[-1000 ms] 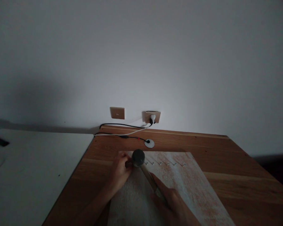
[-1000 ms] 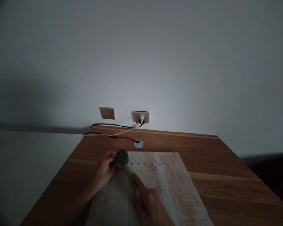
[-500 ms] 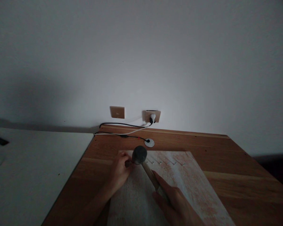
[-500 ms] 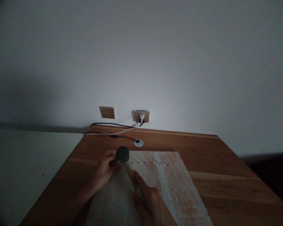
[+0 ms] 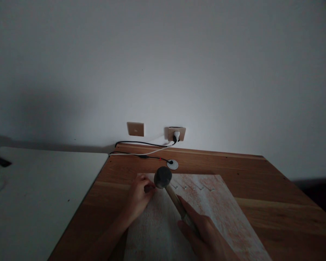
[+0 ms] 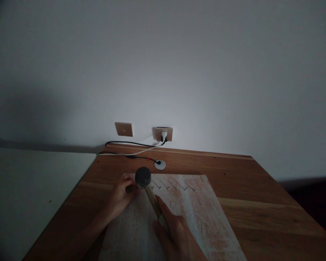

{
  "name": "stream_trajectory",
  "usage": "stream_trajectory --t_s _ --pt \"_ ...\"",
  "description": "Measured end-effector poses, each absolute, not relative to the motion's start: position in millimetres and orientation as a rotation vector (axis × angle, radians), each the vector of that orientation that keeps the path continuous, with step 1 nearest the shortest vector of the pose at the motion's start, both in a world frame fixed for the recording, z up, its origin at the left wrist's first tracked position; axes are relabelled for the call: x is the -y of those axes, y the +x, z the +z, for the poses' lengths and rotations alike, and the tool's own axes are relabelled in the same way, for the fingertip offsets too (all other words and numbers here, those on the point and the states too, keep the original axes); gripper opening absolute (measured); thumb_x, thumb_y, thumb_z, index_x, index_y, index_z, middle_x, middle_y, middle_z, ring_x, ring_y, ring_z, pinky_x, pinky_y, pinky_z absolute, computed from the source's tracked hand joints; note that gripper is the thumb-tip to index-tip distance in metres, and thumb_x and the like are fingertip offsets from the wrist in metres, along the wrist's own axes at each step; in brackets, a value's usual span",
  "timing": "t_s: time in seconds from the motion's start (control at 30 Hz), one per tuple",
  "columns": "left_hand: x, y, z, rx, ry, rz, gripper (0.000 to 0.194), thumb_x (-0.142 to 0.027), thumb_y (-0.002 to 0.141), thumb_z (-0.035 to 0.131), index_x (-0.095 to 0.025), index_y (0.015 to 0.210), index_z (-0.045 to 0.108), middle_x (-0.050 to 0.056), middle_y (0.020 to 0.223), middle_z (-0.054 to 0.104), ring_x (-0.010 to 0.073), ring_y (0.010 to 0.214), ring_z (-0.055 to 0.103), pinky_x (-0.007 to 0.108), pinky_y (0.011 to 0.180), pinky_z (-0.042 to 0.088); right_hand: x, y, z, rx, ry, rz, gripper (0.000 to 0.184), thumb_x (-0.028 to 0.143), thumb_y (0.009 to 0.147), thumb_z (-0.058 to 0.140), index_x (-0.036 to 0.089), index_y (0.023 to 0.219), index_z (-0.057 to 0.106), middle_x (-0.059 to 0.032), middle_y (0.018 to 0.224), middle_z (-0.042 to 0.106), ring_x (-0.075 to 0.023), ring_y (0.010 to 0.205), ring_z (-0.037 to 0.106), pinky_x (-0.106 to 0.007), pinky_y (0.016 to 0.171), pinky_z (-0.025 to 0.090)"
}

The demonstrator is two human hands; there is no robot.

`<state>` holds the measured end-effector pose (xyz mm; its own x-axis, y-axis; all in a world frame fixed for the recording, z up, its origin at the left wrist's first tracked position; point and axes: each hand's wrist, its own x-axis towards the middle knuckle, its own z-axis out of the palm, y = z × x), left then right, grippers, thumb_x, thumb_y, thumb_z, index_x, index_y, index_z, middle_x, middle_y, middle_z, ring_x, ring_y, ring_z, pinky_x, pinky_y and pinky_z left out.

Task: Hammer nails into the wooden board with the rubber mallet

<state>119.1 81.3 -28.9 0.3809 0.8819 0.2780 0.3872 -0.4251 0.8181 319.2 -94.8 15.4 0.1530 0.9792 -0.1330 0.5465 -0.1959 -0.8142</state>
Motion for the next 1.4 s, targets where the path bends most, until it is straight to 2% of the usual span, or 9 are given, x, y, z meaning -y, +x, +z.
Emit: stream_trajectory --t_s 0.1,0.27,0.47,0.57,0.73,0.97,1.1,1.23,1.4 --pt "-83 119 -33 -1.066 1.997 0.979 0.019 -0.002 0.074 0.072 -0.021 0.076 0.075 0.006 0.095 0.072 0.0264 0.101 0.066 0.037 0.088 0.051 88 322 18 1.556 -1.733 1.064 0.075 0.064 0.104 0.043 0.018 0.163 0.042 -0.0163 0.13 0.078 -0.0333 0.119 0.073 -0.047 0.102 0.055" --pt "-83 119 -33 -1.058 2.0 0.945 0.027 0.004 0.069 0.066 -0.02 0.077 0.074 0.006 0.095 0.072 0.0249 0.098 0.066 0.036 0.086 0.051 87 324 20 1.522 -1.721 1.1 0.068 0.062 0.101 0.053 0.026 0.159 0.05 -0.0117 0.123 0.08 -0.0352 0.118 0.073 -0.049 0.102 0.056" --pt "-81 118 -22 -1.066 1.995 0.936 0.017 -0.005 0.077 0.075 -0.022 0.075 0.075 0.005 0.091 0.072 0.0254 0.097 0.066 0.035 0.084 0.051 93 325 18 1.445 -1.812 0.94 0.072 0.065 0.1 0.053 0.023 0.159 0.05 -0.0148 0.148 0.068 -0.0354 0.133 0.065 -0.049 0.112 0.05" --pt "-80 117 -23 -1.054 1.99 0.926 0.016 -0.006 0.077 0.074 -0.022 0.078 0.076 0.006 0.094 0.072 0.0257 0.099 0.067 0.036 0.086 0.051 91 327 17 1.517 -1.786 1.033 0.071 0.06 0.103 0.051 0.021 0.161 0.045 -0.0157 0.147 0.068 -0.0345 0.133 0.066 -0.049 0.111 0.05" --pt "-83 117 -30 -1.034 1.988 0.961 0.025 0.002 0.071 0.066 -0.021 0.077 0.075 0.006 0.096 0.072 0.0262 0.099 0.066 0.037 0.087 0.05 89 327 11 1.499 -1.755 1.098 0.069 0.061 0.102 0.052 0.027 0.162 0.045 -0.0118 0.133 0.077 -0.0334 0.124 0.071 -0.048 0.106 0.053" --pt "-79 119 -28 -1.057 2.024 0.969 0.012 -0.01 0.079 0.074 -0.023 0.079 0.075 0.005 0.092 0.07 0.026 0.096 0.065 0.037 0.085 0.049 91 321 24 1.442 -1.802 0.939 0.08 0.074 0.099 0.044 0.021 0.159 0.05 -0.0149 0.139 0.074 -0.0351 0.131 0.067 -0.048 0.11 0.051" --pt "-78 120 -26 -1.117 2.027 0.975 0.01 -0.016 0.077 0.082 -0.023 0.081 0.075 0.004 0.091 0.068 0.0255 0.093 0.064 0.037 0.084 0.049 88 320 35 1.43 -1.725 0.999 0.08 0.071 0.1 0.046 0.019 0.159 0.048 -0.0137 0.149 0.067 -0.036 0.138 0.061 -0.048 0.112 0.049" --pt "-79 120 -27 -1.109 2.038 0.952 0.01 -0.012 0.079 0.077 -0.022 0.078 0.074 0.005 0.09 0.069 0.0255 0.094 0.065 0.036 0.084 0.049 87 319 30 1.467 -1.757 0.999 0.077 0.066 0.102 0.046 0.016 0.159 0.049 -0.0162 0.138 0.075 -0.0344 0.126 0.07 -0.045 0.105 0.053" --pt "-82 119 -29 -1.076 2.039 0.949 0.018 -0.003 0.076 0.071 -0.021 0.076 0.073 0.005 0.09 0.071 0.026 0.098 0.066 0.037 0.088 0.049 88 317 16 1.52 -1.734 1.049 0.075 0.065 0.102 0.042 0.019 0.161 0.046 -0.0163 0.126 0.079 -0.0334 0.111 0.076 -0.046 0.094 0.057"
